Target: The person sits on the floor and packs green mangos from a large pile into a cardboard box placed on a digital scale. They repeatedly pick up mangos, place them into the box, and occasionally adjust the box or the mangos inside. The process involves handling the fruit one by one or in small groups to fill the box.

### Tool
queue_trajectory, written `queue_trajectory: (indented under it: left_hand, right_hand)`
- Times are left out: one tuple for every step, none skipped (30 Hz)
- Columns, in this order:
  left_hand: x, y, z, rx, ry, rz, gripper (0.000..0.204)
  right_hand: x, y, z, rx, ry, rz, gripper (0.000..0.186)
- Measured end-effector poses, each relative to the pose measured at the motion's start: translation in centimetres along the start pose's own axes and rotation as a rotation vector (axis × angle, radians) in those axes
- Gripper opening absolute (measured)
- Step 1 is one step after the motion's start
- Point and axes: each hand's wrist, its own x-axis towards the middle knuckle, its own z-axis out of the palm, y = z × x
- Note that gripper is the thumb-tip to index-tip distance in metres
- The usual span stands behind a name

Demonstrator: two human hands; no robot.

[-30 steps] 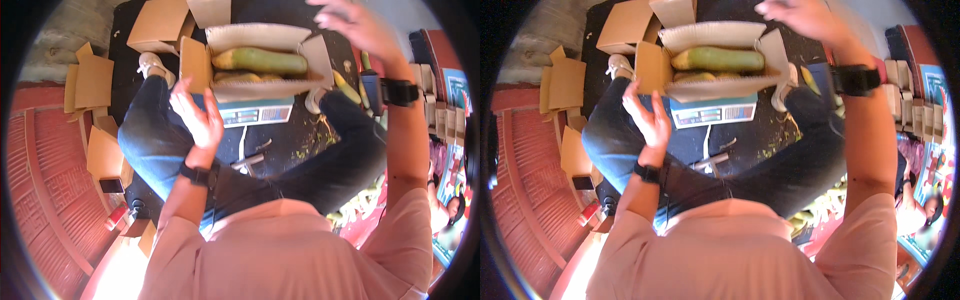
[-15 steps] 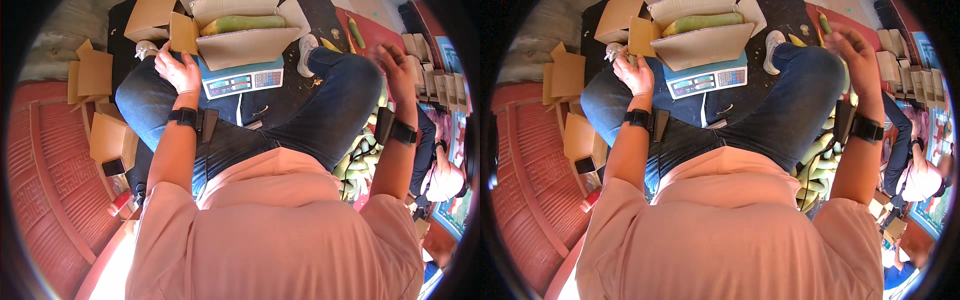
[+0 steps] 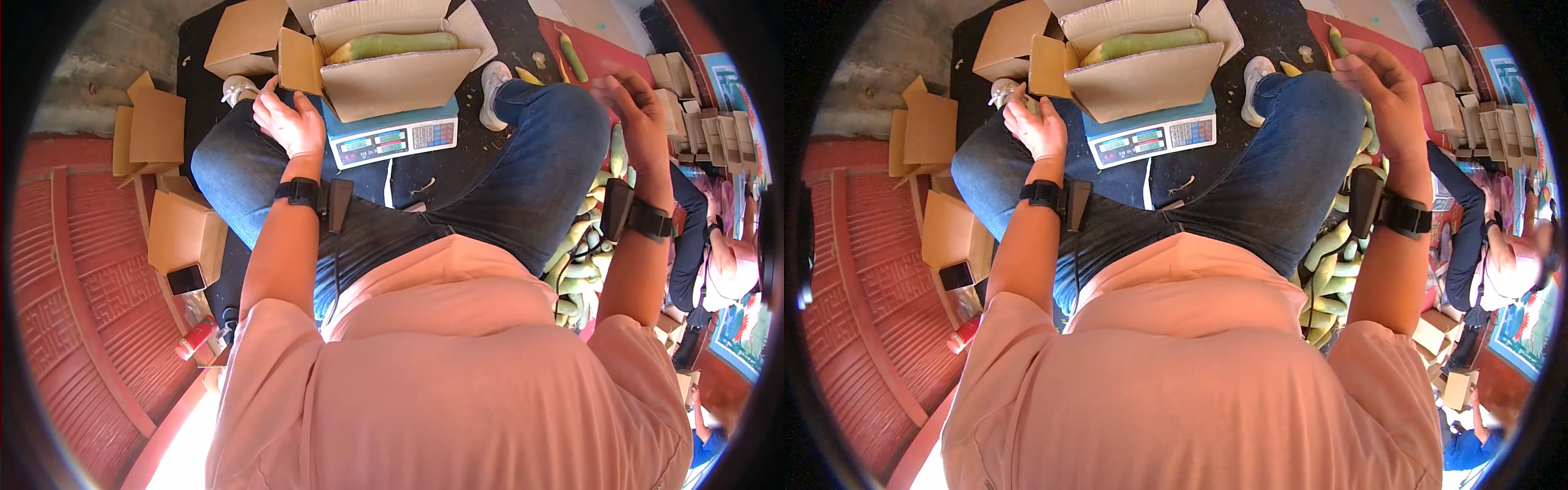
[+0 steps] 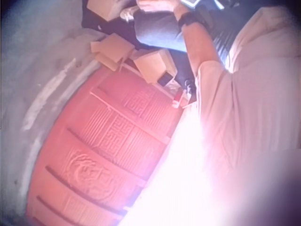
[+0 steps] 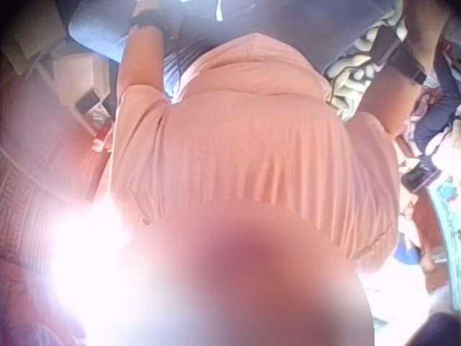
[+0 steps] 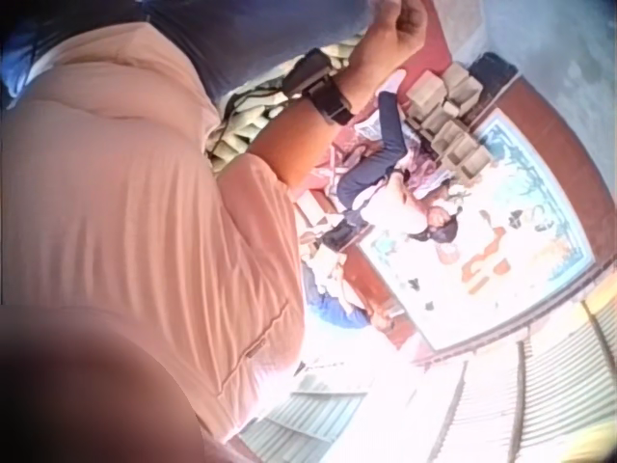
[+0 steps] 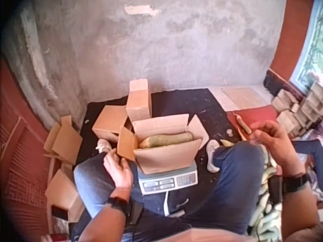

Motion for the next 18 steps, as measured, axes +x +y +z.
queue_trajectory:
  left_hand:
    - [0.0, 0.0, 0.0, -0.005, -0.002, -0.003, 0.043]
    - [0.1, 0.0, 0.0, -0.010, -0.005, -0.005, 0.043]
    - [0.1, 0.0, 0.1, -0.018, 0.001, 0.010, 0.043]
    - [0.1, 0.0, 0.3, -0.026, 0.007, 0.026, 0.043]
    - [0.2, -0.1, 0.4, -0.036, 0.012, 0.043, 0.043]
    - [0.0, -0.1, 0.7, -0.039, 0.004, 0.043, 0.042]
    - [0.1, -0.2, 0.7, -0.040, -0.001, 0.049, 0.042]
    - [0.2, -0.3, 0.6, -0.043, -0.006, 0.055, 0.042]
    - [0.2, -0.1, 0.6, -0.055, -0.007, 0.094, 0.042]
    - [0.2, 0.1, 0.5, -0.068, -0.023, 0.101, 0.042]
    - [0.1, 0.5, 0.6, -0.089, -0.039, 0.104, 0.042]
    - [0.2, 0.7, 0.3, -0.099, -0.053, 0.109, 0.042]
    - [0.2, 0.8, 0.2, -0.110, -0.054, 0.111, 0.041]
    - [0.3, 0.8, 0.4, -0.088, -0.018, 0.164, 0.039]
    - [0.3, 1.0, 0.5, -0.090, -0.028, 0.167, 0.040]
    - [0.3, 1.1, 0.4, -0.086, -0.039, 0.170, 0.040]
    - [0.4, 1.3, 0.4, -0.089, -0.048, 0.156, 0.040]
    - [0.3, 1.5, 0.4, -0.092, -0.061, 0.142, 0.040]
  right_hand:
    - [0.0, 0.0, 0.2, -0.009, -0.010, -0.006, 0.026]
    - [-0.1, -0.1, 0.5, -0.028, -0.025, -0.016, 0.026]
    - [-0.1, -0.4, 0.8, -0.051, -0.038, -0.029, 0.026]
    - [-0.1, -0.7, 1.1, -0.074, -0.050, -0.041, 0.026]
    - [0.0, -0.7, 1.4, -0.071, -0.059, -0.054, 0.026]
    - [0.1, -0.6, 1.6, -0.073, -0.060, -0.065, 0.025]
    - [0.1, -0.8, 2.3, -0.071, -0.060, -0.080, 0.025]
    - [-0.2, -1.1, 3.2, -0.067, -0.051, -0.100, 0.023]
    - [-0.7, -1.2, 4.1, -0.066, -0.060, -0.109, 0.022]
    - [-1.3, -1.1, 4.9, -0.064, -0.067, -0.119, 0.021]
    - [-2.0, -1.0, 5.6, -0.052, -0.058, -0.114, 0.020]
    - [-2.8, -0.8, 6.6, -0.031, -0.054, -0.110, 0.019]
    - [-3.8, -0.7, 7.7, -0.002, -0.045, -0.127, 0.017]
    - [-4.9, -1.0, 8.7, -0.012, -0.022, -0.087, 0.016]
    - [-6.0, -1.1, 9.5, 0.009, -0.014, -0.071, 0.015]
    - [-7.0, -1.2, 10.2, 0.031, -0.023, -0.057, 0.014]
    - [-7.9, -1.2, 10.5, 0.010, -0.047, -0.062, 0.014]
    - [-8.6, -1.2, 10.7, -0.011, -0.069, -0.063, 0.013]
